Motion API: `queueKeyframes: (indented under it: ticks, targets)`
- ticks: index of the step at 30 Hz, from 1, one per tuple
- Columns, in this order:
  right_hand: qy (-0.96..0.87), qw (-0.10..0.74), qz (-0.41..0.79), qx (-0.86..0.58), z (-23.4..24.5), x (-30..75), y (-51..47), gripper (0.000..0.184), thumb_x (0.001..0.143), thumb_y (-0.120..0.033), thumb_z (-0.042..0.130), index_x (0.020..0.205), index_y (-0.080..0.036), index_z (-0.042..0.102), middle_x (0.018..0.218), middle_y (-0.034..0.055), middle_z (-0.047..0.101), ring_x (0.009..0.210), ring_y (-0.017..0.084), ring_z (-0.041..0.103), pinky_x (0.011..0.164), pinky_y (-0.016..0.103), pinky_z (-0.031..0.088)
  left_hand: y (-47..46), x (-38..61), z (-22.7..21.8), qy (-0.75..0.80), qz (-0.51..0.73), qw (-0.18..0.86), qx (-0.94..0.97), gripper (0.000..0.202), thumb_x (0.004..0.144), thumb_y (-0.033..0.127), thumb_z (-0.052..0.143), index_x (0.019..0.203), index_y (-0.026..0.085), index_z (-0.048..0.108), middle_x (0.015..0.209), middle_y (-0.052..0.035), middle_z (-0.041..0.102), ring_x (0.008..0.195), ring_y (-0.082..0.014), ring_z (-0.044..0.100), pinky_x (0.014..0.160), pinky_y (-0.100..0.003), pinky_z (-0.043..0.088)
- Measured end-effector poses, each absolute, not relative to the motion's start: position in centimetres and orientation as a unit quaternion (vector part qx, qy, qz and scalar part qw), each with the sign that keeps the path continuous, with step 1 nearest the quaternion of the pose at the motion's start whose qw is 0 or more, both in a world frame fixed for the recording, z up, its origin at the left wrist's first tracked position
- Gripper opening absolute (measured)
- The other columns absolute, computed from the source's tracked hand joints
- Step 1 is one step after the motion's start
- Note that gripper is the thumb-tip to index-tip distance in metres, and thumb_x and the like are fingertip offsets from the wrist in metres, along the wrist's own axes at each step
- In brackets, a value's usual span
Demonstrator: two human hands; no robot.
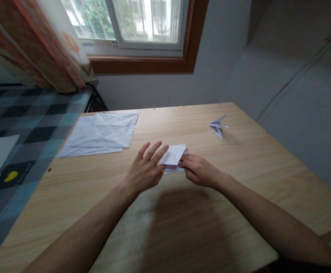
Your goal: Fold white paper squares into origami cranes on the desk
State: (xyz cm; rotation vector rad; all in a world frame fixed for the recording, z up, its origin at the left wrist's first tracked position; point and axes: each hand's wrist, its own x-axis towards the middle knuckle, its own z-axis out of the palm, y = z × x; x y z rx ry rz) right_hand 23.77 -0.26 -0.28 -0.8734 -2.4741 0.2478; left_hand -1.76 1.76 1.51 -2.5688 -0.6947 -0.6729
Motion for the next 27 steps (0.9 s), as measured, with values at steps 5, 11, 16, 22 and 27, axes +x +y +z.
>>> queueKeyframes:
  ticks: [5, 11, 16, 22, 27]
  targets:
    - [-0.896, 0.257, 0.141, -0.332, -0.1, 24.0, -0.4, 0.031, 0.073, -0.004, 0.048, 0.098, -0.017, 0.062, 0.103, 0.0123, 0.069, 0.097, 0.025, 0.064, 0.087, 0.041, 0.054, 1.9, -1.8, 1.4, -0.240, -0.268, 0.186, -0.914, 0.008, 0.084, 0.027, 0.068, 0.089, 0.022, 0.068, 0.137, -0.0099, 0.060, 0.134, -0.0328, 0.048, 0.113, -0.054, 0.035]
    - [-0.887, 0.280, 0.187, -0.316, -0.1, 23.7, -0.9, 0.023, 0.078, -0.014, 0.056, 0.101, -0.019, 0.059, 0.103, 0.0102, 0.070, 0.093, 0.023, 0.065, 0.084, 0.036, 0.054, 1.9, -1.8, 1.5, -0.224, -0.300, 0.216, -0.902, 0.006, 0.087, 0.027, 0.067, 0.092, 0.024, 0.066, 0.120, -0.0075, 0.068, 0.118, -0.0269, 0.057, 0.104, -0.048, 0.044]
    - [-0.872, 0.305, 0.185, -0.336, -0.5, 23.3, -1.1, 0.025, 0.083, -0.014, 0.055, 0.107, -0.018, 0.057, 0.096, 0.0094, 0.071, 0.085, 0.021, 0.066, 0.080, 0.034, 0.055, 2.0, -1.7, 1.3, -0.228, -0.305, 0.200, -0.903, 0.008, 0.088, 0.024, 0.064, 0.095, 0.021, 0.063, 0.117, -0.0098, 0.068, 0.112, -0.0274, 0.059, 0.095, -0.045, 0.049]
    - [-0.883, 0.316, 0.150, -0.313, -0.8, 23.3, -1.1, 0.033, 0.085, -0.011, 0.054, 0.116, -0.018, 0.060, 0.128, 0.0169, 0.062, 0.117, 0.026, 0.062, 0.096, 0.044, 0.055, 2.2, -1.4, 1.2, -0.243, -0.322, 0.180, -0.897, 0.044, 0.090, 0.021, 0.062, 0.132, 0.020, 0.048, 0.124, -0.0162, 0.063, 0.111, -0.0287, 0.059, 0.091, -0.044, 0.050]
    - [-0.896, 0.311, 0.117, -0.296, -1.2, 23.1, -1.0, 0.022, 0.089, -0.011, 0.052, 0.104, -0.017, 0.068, 0.134, 0.0174, 0.061, 0.117, 0.025, 0.064, 0.096, 0.043, 0.057, 2.5, -1.3, 0.9, -0.287, -0.316, 0.167, -0.889, 0.056, 0.092, 0.023, 0.061, 0.143, 0.022, 0.039, 0.128, -0.0167, 0.060, 0.113, -0.0295, 0.059, 0.091, -0.043, 0.049]
